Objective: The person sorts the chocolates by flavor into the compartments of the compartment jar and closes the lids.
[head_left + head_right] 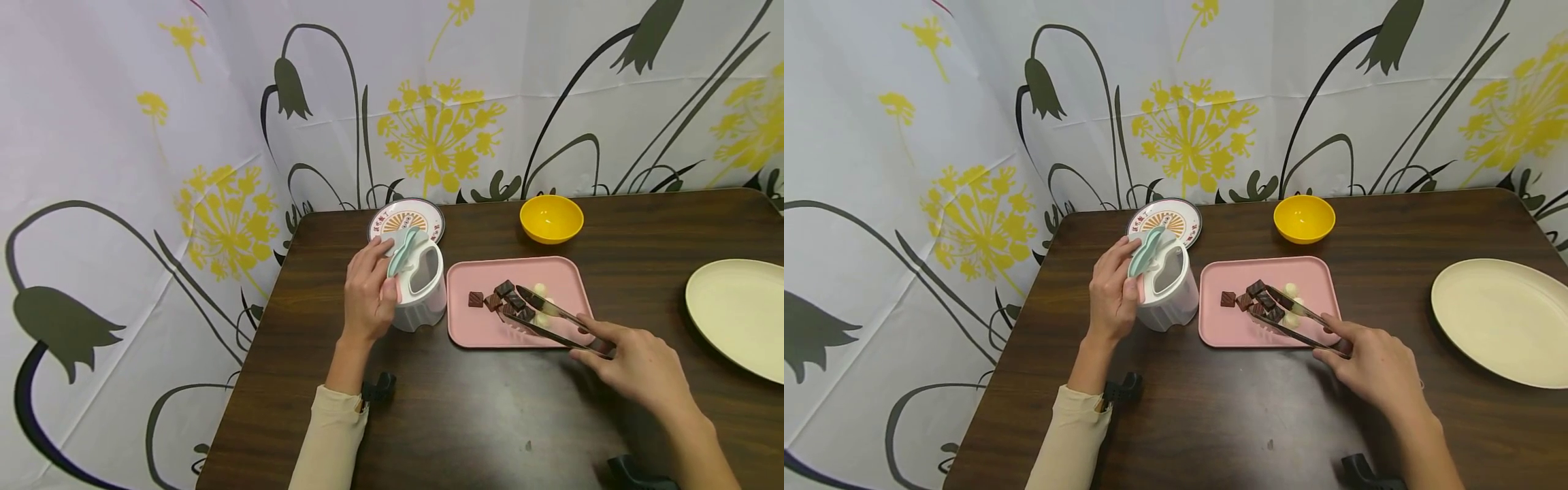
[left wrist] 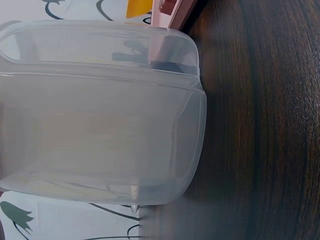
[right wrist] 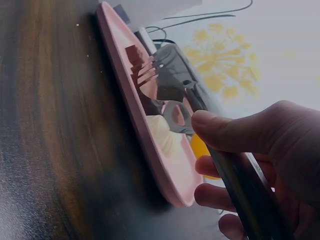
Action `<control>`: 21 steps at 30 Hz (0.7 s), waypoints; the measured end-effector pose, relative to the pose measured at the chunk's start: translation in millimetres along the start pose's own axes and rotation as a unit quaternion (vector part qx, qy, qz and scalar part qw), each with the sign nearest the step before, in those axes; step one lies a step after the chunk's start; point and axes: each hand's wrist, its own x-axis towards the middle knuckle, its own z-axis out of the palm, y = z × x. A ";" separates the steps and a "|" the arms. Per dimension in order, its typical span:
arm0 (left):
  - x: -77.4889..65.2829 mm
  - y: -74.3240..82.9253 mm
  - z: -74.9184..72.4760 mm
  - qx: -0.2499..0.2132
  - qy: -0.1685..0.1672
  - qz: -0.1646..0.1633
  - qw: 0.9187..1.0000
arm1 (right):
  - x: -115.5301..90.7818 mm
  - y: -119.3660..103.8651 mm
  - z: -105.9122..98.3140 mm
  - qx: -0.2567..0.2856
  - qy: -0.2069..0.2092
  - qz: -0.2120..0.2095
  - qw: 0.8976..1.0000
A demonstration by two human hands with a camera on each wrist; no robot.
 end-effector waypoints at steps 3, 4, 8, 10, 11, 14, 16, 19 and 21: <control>-0.2 0.1 0.0 -0.001 -0.001 -0.002 1.000 | 0.1 0.9 2.4 -0.001 0.003 -0.002 1.000; -0.2 0.2 -0.1 -0.002 -0.001 -0.002 1.000 | 0.3 1.1 2.7 -0.002 0.003 -0.002 1.000; 0.2 0.3 -0.4 -0.002 0.001 -0.001 1.000 | 2.7 1.5 3.7 -0.006 -0.006 0.000 1.000; 0.2 0.5 -0.6 -0.003 0.002 -0.001 1.000 | 4.1 1.7 3.8 -0.007 -0.012 0.001 1.000; 0.3 0.5 -0.7 -0.003 0.003 0.000 1.000 | 5.0 2.0 4.0 -0.008 -0.013 0.000 1.000; 0.4 0.7 -0.7 -0.006 0.006 0.001 1.000 | 6.5 2.4 4.2 -0.007 -0.014 0.000 1.000; 0.5 0.7 -0.7 -0.008 0.008 0.002 1.000 | 6.9 2.6 4.5 -0.008 -0.014 0.001 1.000; 0.4 0.9 -0.5 -0.011 0.010 0.002 1.000 | 7.1 2.6 5.0 -0.008 -0.013 0.003 1.000; 0.4 0.9 -0.3 -0.011 0.011 0.002 1.000 | 7.1 2.5 5.1 -0.009 -0.012 0.004 1.000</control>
